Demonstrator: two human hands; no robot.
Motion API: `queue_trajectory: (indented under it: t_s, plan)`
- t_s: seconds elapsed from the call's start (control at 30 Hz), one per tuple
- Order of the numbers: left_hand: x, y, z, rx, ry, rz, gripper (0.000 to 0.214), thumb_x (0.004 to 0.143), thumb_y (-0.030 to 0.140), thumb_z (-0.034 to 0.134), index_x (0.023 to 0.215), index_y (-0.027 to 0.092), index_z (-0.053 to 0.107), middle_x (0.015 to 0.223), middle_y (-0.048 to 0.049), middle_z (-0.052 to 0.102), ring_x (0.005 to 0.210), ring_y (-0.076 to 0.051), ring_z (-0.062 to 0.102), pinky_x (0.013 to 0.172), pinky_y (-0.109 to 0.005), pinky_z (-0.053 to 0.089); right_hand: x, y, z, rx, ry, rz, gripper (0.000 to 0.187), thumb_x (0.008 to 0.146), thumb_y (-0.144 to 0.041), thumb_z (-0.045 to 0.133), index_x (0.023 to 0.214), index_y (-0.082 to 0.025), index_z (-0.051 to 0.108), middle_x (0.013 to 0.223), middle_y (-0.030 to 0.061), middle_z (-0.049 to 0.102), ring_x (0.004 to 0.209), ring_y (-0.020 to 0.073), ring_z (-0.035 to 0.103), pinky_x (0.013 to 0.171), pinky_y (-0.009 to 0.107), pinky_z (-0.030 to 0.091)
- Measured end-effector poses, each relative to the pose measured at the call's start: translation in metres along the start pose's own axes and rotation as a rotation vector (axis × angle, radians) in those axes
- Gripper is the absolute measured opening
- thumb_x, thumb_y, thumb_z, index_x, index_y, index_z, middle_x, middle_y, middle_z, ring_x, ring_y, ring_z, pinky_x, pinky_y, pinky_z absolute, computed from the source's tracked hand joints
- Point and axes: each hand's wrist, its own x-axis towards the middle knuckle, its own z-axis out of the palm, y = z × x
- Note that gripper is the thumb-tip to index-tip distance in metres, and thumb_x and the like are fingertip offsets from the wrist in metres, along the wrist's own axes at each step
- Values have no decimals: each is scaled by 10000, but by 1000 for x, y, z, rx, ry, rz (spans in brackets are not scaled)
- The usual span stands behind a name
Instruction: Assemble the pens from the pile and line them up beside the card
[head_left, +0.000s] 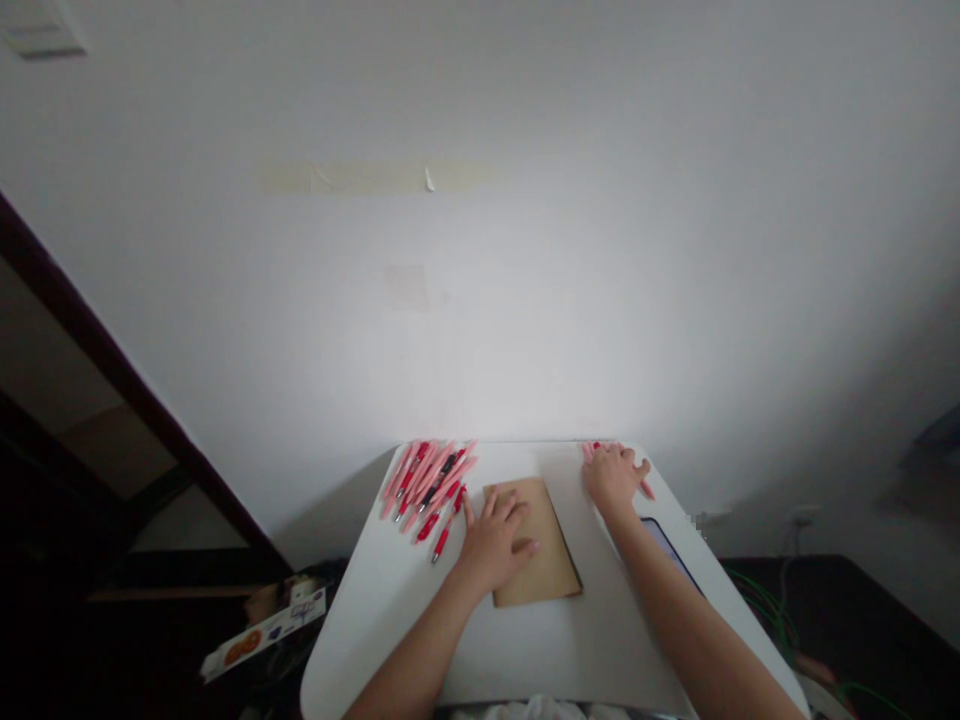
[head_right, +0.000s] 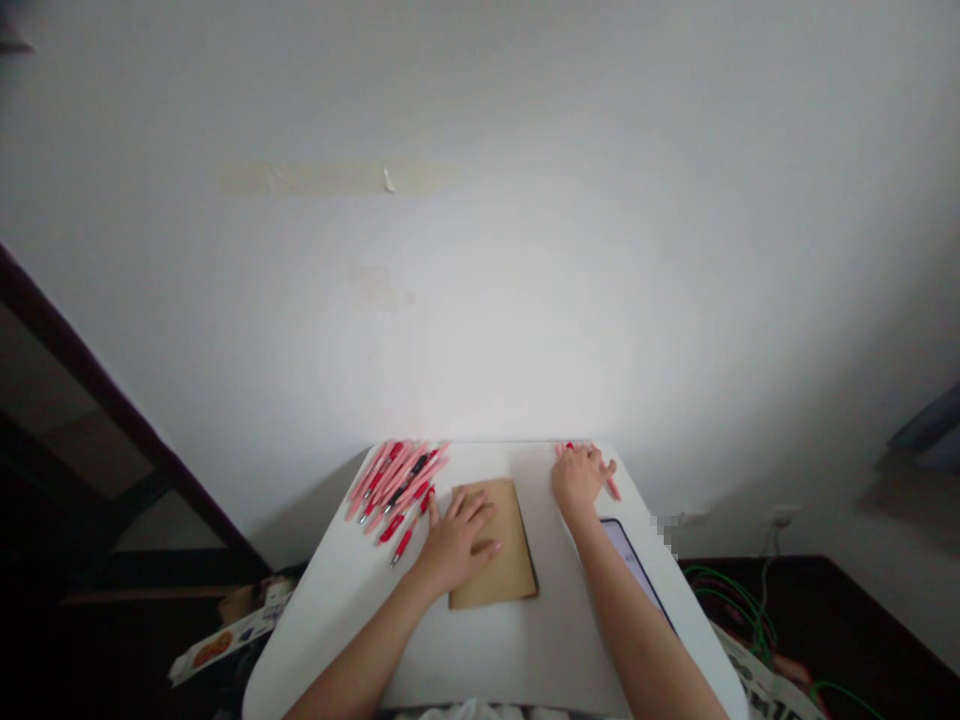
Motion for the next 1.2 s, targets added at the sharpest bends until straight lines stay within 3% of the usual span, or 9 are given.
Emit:
queue_trajectory:
  t_s: [0.5, 0.83, 1.2]
  plan:
    - [1, -1, 1, -12, 2, 7, 574, 902, 570, 519, 1431, 363, 434, 1572, -39, 382, 1481, -364, 224, 1111, -790, -46, -2, 5, 0, -4, -10, 38, 369, 963, -246, 376, 1105, -114, 690, 1157, 210, 640, 1097, 343, 526, 1010, 576, 244]
    - [0, -2, 3, 16, 14, 14, 572, 904, 546, 528, 1437, 367, 421, 1568, -36, 387, 1474, -363, 239, 1107, -800, -4, -4, 1, -6, -4, -22, 67, 364, 919, -343, 501, 1141, -109, 671, 1175, 203, 636, 1121, 343, 520, 999, 533, 288]
    - [1, -2, 3, 1, 15, 8, 562, 909, 561, 506, 1430, 365, 432, 1565, -39, 394, 1479, -359, 230, 1106, -797, -21, -1, 1, -5, -26, -36, 89, 348, 916, -219, 414, 1038, -91, 714, 1105, 204, 646, 1083, 331, 524, 962, 525, 305]
